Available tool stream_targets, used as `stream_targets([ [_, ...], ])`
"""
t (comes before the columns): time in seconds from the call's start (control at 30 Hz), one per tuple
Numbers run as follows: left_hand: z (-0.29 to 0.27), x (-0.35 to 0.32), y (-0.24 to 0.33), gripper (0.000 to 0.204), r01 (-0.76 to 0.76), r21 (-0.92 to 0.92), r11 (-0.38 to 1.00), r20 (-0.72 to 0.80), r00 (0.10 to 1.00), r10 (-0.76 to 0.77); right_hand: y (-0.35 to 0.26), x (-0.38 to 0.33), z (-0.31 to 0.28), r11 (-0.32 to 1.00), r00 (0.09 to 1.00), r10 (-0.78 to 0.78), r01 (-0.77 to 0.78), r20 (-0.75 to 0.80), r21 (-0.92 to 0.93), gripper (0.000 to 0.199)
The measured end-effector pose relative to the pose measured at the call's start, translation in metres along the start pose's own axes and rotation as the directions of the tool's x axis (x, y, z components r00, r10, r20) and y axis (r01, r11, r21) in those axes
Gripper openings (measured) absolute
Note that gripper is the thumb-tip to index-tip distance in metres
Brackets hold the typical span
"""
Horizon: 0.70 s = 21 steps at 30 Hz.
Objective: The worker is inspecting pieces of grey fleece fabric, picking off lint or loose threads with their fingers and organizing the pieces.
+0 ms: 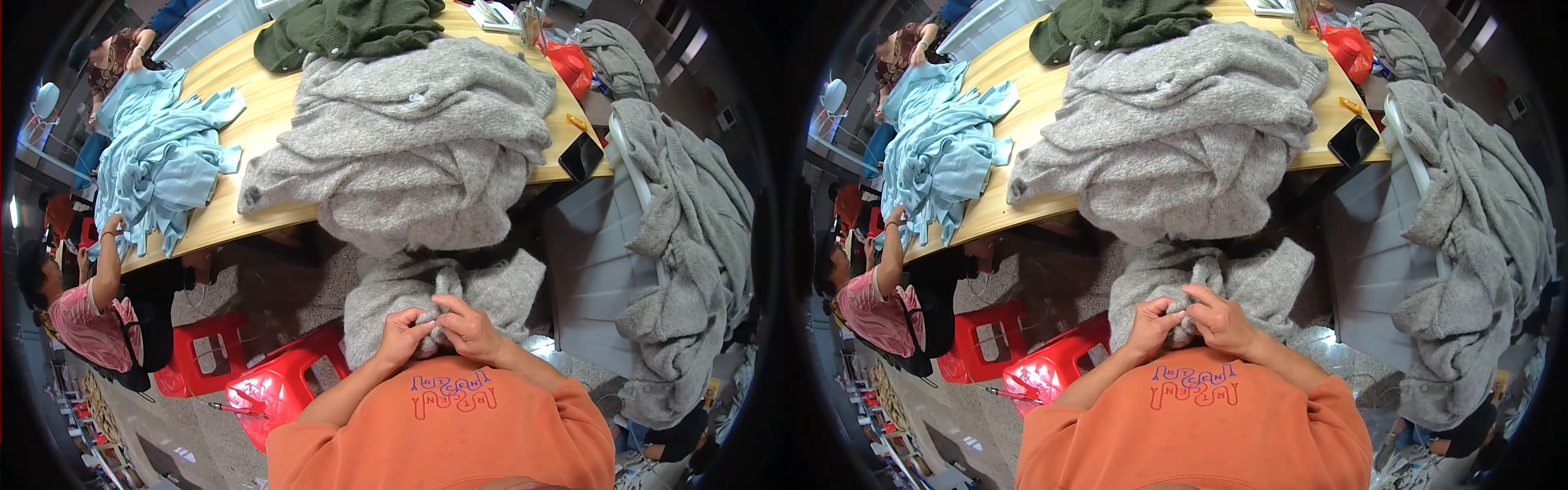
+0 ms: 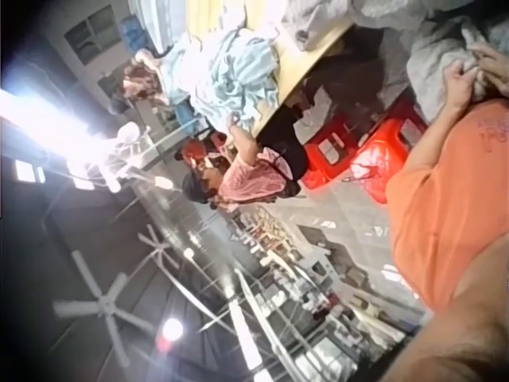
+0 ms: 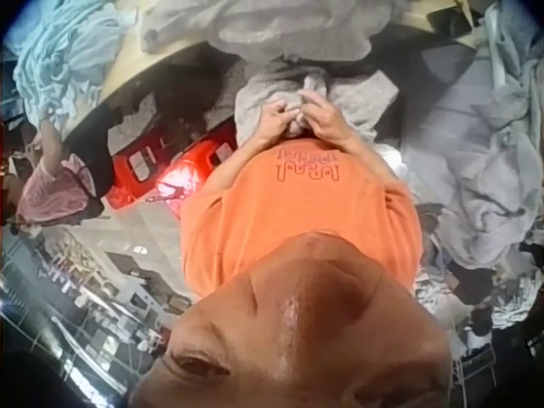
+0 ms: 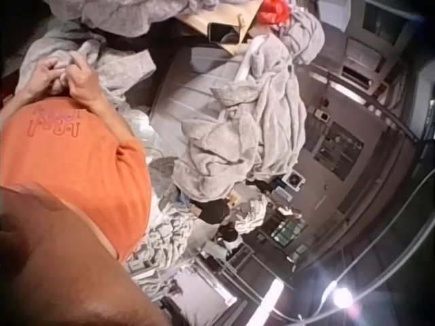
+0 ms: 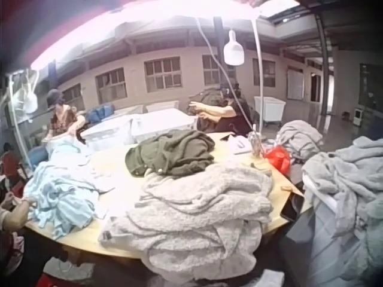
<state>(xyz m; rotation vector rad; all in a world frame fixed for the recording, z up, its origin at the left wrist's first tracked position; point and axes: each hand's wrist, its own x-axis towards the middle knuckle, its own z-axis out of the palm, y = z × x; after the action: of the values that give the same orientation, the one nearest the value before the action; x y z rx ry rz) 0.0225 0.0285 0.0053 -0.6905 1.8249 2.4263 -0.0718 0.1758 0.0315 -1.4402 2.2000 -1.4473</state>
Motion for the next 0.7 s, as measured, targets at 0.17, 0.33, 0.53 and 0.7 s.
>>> stream_targets([
  [0.17, 0.003, 0.001, 0.004, 0.010, -0.053, 0.063, 0.997, 0.020, 0.998, 0.052, 0.005, 0.003, -0.004, 0.960, 0.964, 0.213, -0.237, 0.162, 0.146, 0.016],
  [0.33, 0.002, -0.001, 0.007, 0.014, -0.314, 0.452, 0.835, 0.023, 0.940, 0.341, 0.009, 0.003, 0.001, 0.897, 0.911, 0.377, -0.404, 0.166, 0.179, 0.013],
  [0.53, 0.008, 0.007, 0.011, 0.016, -0.406, 0.620, 0.671, -0.005, 0.854, 0.521, 0.008, 0.003, 0.016, 0.963, 0.966, 0.258, -0.259, -0.019, -0.069, 0.008],
  [0.7, 0.013, 0.016, 0.010, 0.010, -0.418, 0.642, 0.643, -0.093, 0.790, 0.606, 0.014, 0.007, 0.023, 0.967, 0.984, 0.125, -0.150, -0.129, -0.204, 0.013],
])
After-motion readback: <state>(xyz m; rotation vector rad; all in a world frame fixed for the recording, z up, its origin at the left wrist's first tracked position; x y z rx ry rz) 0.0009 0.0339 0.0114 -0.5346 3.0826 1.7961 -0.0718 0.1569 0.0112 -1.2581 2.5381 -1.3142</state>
